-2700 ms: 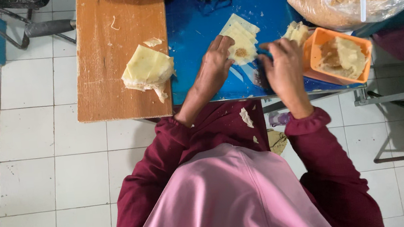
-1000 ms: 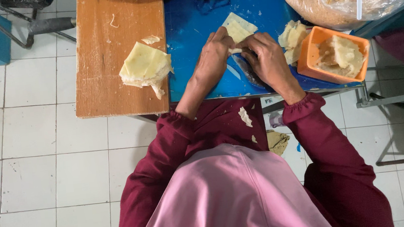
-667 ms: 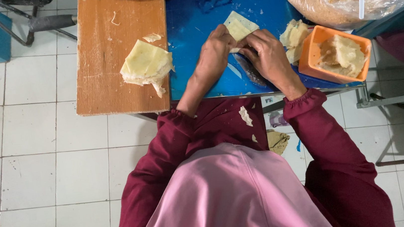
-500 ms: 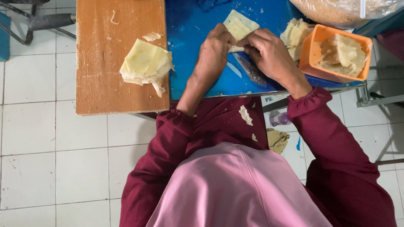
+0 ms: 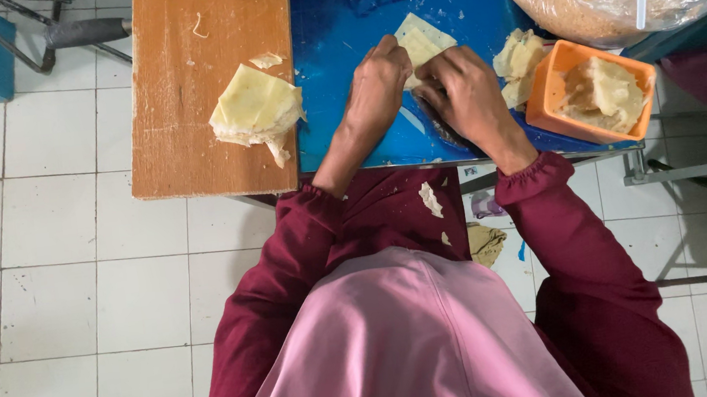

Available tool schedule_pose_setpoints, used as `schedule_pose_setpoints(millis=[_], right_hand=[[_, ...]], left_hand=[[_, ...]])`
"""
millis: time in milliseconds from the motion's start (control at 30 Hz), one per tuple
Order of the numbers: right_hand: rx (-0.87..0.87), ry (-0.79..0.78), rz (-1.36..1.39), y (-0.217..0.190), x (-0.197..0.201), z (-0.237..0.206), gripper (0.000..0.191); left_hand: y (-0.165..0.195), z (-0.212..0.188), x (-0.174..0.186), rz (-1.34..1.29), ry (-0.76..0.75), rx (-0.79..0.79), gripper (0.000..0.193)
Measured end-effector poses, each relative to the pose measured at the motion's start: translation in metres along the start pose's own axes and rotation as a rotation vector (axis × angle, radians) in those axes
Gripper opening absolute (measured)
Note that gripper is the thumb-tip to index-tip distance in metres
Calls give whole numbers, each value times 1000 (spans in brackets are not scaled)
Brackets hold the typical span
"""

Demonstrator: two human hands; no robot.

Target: The person tears thin translucent sheets from a pale block and from an orange container and arranges them in overlapping diagonal rows on a blue table, building up a layered pattern while occasionally reaching into the plastic bags of material at the top of the table.

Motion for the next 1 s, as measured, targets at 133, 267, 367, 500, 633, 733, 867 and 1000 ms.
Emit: schedule_pose_setpoints(millis=[133,267,367,500,633,733,867,1000], right_hand=[[-5,-48,54,4,5,0,19],[-221,-52,248,11,8,4,8],[-85,-28,144,9,7,7,10],[44,-83,19,6,8,6,18],[0,-119,168,11,16,7,21],[29,-100,175,11,17,8,20],[126,-88,20,6,14,6,28],[95,-61,7,3,11,1,17]], left_hand=[[-2,2,-4,9,-7,52,8],[0,3,-2,26,-1,45,4],[1,2,-2,34,-7,52,6],[1,2,-2,44,0,69,5],[0,3,-4,34,3,68,3],[-1,3,-4,64,6,43,4],[-2,3,-4,50,1,47,5],[-2,3,-4,34,3,53,6]])
Point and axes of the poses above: each hand's wrist, its own z-axis towards the middle knuckle, its own x-axis out of the back of the hand, y = z × x, the point moved 1 cm from there along z, towards the middle knuckle, and after that the axes turned 8 degrees about x, right-handed, at the moved point
